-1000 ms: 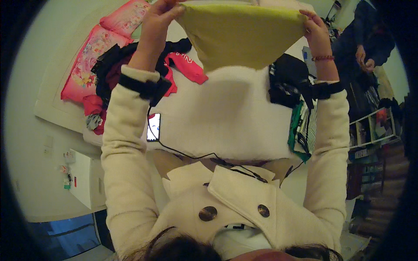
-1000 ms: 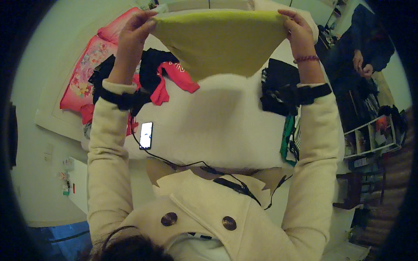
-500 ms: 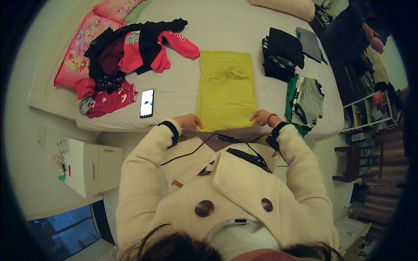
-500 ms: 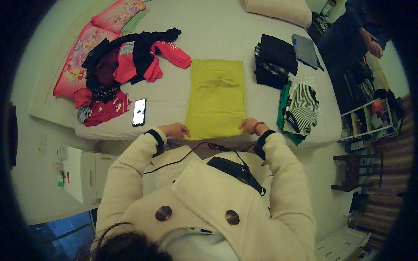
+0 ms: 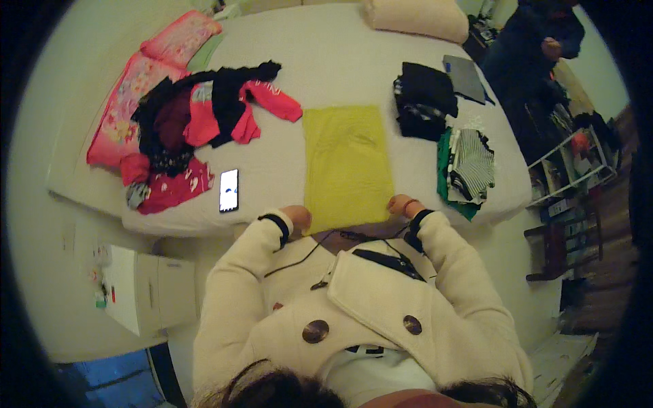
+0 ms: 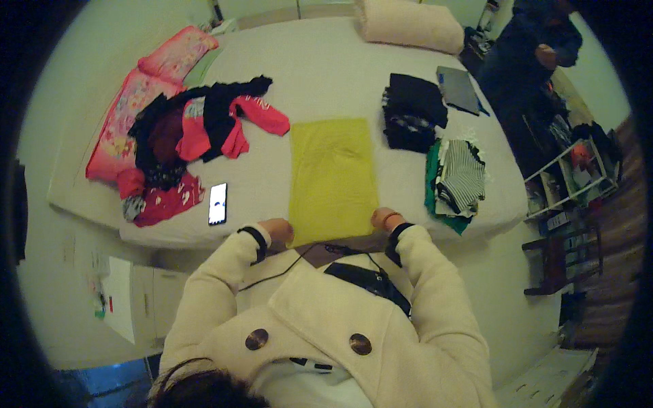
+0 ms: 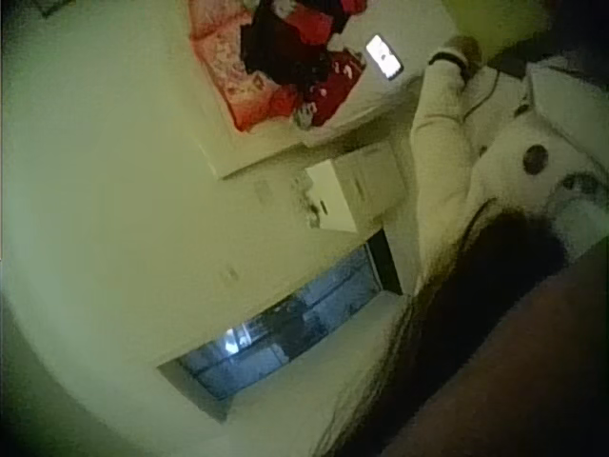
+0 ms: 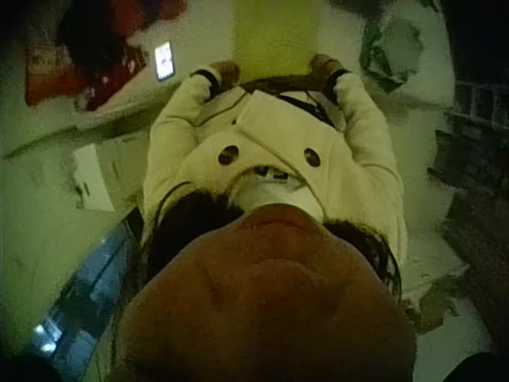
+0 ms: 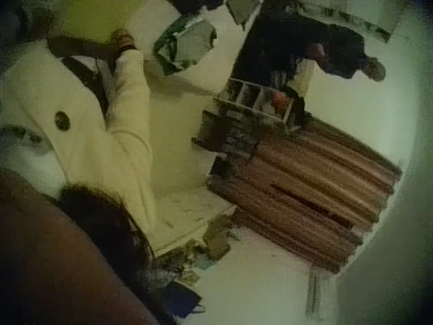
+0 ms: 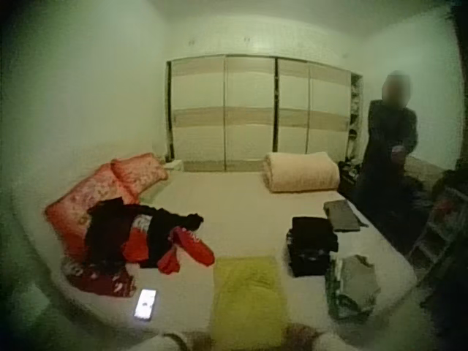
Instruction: The person folds several garments on a bed, including a striped shirt, a black-and-white striped top, and a yellow top. Each item is smoothed, folded in half, and then folded again before being stacked on the right side of the bed.
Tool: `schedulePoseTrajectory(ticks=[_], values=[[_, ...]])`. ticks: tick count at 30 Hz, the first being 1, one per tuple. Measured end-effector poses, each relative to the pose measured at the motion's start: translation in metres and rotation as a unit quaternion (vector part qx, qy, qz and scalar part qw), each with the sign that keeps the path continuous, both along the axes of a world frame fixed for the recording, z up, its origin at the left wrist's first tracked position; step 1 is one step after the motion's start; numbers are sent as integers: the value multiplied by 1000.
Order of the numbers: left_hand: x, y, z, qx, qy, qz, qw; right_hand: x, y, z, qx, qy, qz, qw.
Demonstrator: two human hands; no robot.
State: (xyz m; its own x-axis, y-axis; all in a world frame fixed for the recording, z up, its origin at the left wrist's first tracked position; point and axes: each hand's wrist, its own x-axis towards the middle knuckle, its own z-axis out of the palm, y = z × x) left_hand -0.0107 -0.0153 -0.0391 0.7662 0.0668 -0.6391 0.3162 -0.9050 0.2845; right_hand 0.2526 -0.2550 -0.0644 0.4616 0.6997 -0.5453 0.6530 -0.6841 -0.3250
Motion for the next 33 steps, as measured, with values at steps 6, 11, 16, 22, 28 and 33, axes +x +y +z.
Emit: schedulePoseTrajectory(ticks=[6, 11, 16, 22, 28, 33], values=[[44, -28, -8, 25, -373, 59, 926, -46, 16, 7, 263, -195, 151, 933], [34, -73, -41, 190, -226, -51, 954, -67, 15, 0, 82, -161, 204, 962], [30, -67, -53, 213, -246, -52, 944, -63, 10, 9, 106, -147, 200, 963], [24, -58, -42, 155, -259, -62, 951, -68, 12, 5, 59, -182, 160, 968], [20, -62, -42, 180, -292, -57, 938, -62, 11, -15, 121, -217, 159, 955], [21, -59, -41, 140, -291, -50, 945, -65, 8, -14, 151, -240, 166, 945]])
